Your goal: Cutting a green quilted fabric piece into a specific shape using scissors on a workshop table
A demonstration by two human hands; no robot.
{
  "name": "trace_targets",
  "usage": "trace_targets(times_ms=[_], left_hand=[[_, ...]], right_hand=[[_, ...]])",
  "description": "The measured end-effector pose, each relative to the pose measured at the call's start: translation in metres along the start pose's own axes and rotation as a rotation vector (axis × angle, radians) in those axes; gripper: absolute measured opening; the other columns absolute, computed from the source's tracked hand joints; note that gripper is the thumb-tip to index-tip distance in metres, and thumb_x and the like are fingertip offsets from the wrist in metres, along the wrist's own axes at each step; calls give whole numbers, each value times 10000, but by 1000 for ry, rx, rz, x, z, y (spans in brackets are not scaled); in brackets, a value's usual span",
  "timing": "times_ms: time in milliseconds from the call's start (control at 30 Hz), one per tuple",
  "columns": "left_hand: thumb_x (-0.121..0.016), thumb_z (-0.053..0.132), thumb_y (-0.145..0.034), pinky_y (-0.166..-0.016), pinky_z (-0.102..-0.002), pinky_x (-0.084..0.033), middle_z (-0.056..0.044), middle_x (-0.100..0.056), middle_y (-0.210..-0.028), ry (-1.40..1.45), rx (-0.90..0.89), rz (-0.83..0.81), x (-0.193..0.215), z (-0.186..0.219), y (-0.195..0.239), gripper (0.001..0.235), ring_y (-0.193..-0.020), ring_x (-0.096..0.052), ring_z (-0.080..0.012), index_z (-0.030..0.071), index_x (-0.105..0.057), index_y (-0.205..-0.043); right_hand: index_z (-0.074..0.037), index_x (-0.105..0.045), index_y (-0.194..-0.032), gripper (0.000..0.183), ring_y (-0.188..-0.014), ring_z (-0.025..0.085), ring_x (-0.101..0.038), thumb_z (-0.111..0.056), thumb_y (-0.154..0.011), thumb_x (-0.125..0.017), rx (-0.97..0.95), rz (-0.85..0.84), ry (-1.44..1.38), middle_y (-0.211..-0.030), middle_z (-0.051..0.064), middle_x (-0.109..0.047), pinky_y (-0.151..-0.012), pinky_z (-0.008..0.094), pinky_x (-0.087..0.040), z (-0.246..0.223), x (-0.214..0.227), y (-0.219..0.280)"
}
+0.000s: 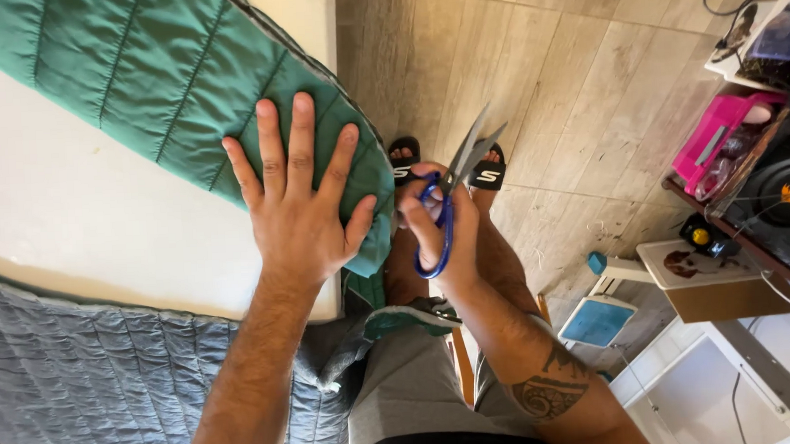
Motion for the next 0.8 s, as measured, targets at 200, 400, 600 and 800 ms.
trace_targets(times_ms=[200, 400, 600, 800], left_hand=[[-261, 644, -1071, -1199, -782, -144, -247, -282, -1646, -11, 6, -30, -7, -1, 2, 723, -1518, -209, -546, 201, -486, -1596], [-209, 638, -1065, -1221, -770, -128, -270, -291, -1641, -9, 7, -6, -11, 0, 3, 739, -1523, -224, -564, 183, -460, -1590], [-181, 625, -1063, -1247, -746, -72, -271, -275, -1653, 2, 34, -18, -13, 1, 3, 741, -1543, -191, -551, 182, -438, -1599], [-183, 603, -1069, -1231, -745, -69, -293, -288, -1635, 17, 27, -10, -10, 3, 2, 751, -1524, -202, -571, 148, -496, -1579]], right_hand=[[-24, -578, -1176, 380, -612, 45, -501, -350, -1012, -686, -167, -259, -85, -864, -17, -596, -502, 179, -397, 78, 41, 74], [-57, -558, -1100, 750, -826, 184, -584, -767, -1013, -332, 47, -364, 302, -927, 48, -597, -731, 329, -458, 37, -15, 59], [-63, -564, -985, 844, -726, 140, -513, -870, -916, -323, 22, -245, 368, -834, 28, -541, -626, 316, -387, 52, -14, 48], [-62, -581, -892, 886, -651, 110, -455, -908, -866, -319, -31, -165, 421, -729, 7, -505, -544, 310, -347, 48, -14, 48]])
Point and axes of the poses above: each hand's wrist, its own y-axis away from the middle knuckle, its own x-axis out of the back of the hand, z = x × y, the point moved 6 cm from there along -y, towards the middle knuckle
